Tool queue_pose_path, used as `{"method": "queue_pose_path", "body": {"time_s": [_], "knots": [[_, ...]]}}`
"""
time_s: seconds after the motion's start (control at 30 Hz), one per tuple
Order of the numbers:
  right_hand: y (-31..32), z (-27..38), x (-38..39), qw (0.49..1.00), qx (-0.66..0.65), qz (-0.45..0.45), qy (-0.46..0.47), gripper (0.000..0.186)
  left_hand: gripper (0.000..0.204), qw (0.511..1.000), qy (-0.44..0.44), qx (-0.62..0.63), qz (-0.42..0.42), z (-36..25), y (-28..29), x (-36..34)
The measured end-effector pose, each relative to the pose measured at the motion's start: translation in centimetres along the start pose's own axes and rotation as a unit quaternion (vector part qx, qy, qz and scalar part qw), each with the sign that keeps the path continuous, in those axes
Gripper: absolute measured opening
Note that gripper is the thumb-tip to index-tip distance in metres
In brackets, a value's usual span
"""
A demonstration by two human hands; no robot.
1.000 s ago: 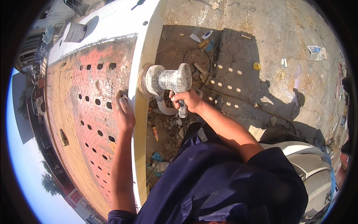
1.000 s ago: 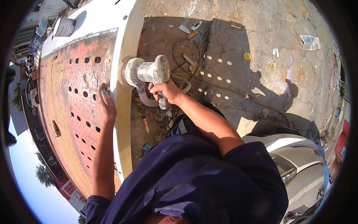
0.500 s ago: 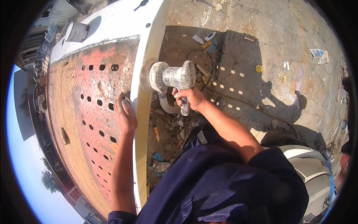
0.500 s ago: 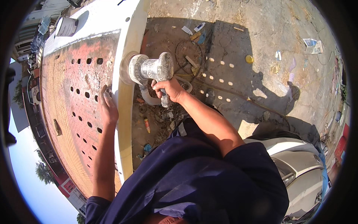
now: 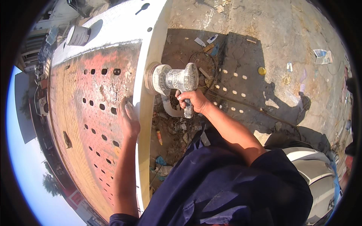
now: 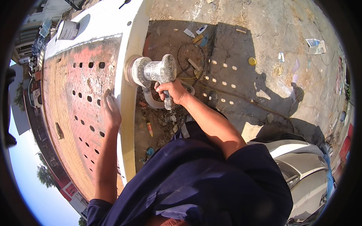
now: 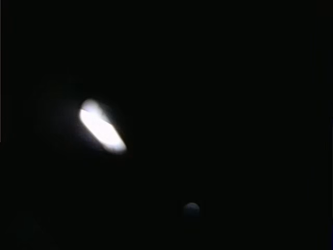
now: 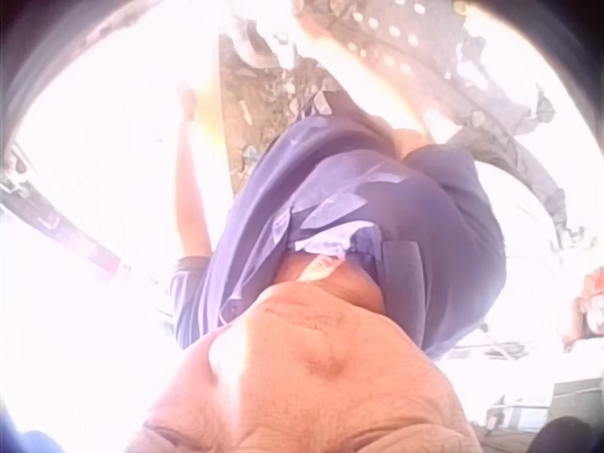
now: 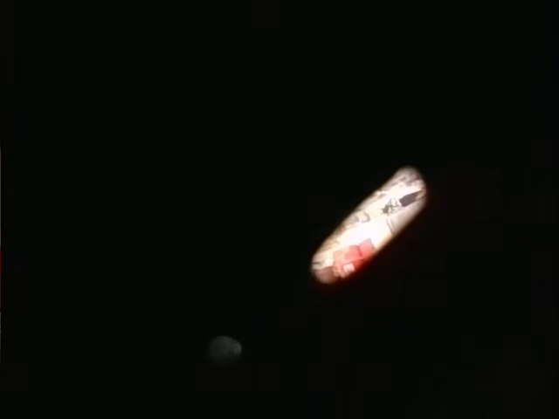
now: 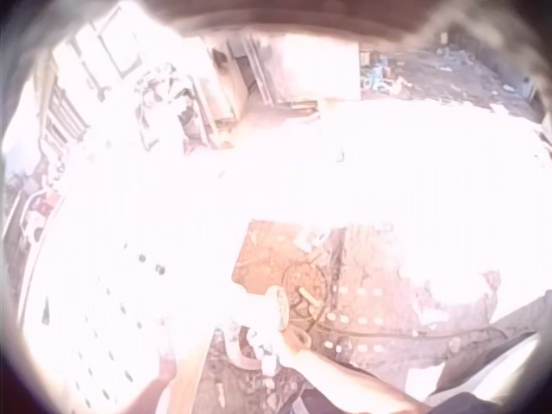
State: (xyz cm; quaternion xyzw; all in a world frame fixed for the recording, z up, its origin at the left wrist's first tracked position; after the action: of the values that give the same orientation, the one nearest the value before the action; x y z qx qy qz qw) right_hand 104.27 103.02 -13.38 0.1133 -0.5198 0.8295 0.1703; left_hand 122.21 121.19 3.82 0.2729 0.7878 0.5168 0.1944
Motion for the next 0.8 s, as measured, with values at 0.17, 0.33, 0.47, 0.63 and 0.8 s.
{"method": "queue_pose_path", "body": {"time_s": [0.17,0.33,0.47,0.63,0.8], "knots": [[-0.8,1.6,-0.3,1.0,0.015,0.015,0.023,0.018,0.051,1.0,-0.015,-0.009,-0.005,0.3,-0.1,0.1],[0.8,4.7,-2.9,0.999,-0.011,0.004,0.031,0.018,0.05,0.999,-0.036,-0.01,-0.019,-0.3,0.0,-0.2],[0.9,2.2,-1.2,1.0,0.0,-0.01,0.013,0.018,0.05,0.999,-0.037,-0.017,-0.021,-0.3,0.2,0.0],[-0.2,2.9,-1.0,0.999,0.026,0.01,0.024,0.017,0.049,0.999,-0.034,-0.015,-0.022,-0.2,0.2,0.2],[1.2,5.1,-3.0,0.999,-0.006,0.007,0.036,0.017,0.049,0.998,-0.05,-0.027,-0.025,-0.5,0.2,-0.1]]}}
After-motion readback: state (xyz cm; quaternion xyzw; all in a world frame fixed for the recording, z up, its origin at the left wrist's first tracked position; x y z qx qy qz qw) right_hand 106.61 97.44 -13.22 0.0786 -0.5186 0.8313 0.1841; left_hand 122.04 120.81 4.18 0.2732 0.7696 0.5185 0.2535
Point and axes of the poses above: each hand's wrist, its own x-axis away from the middle knuckle, its own y-axis out of the back of the hand, z = x × y, the point moved 10 cm from there along -x, towards the middle knuckle, and after that the axes turned 2 degrees about z, right-handed, at the moved point
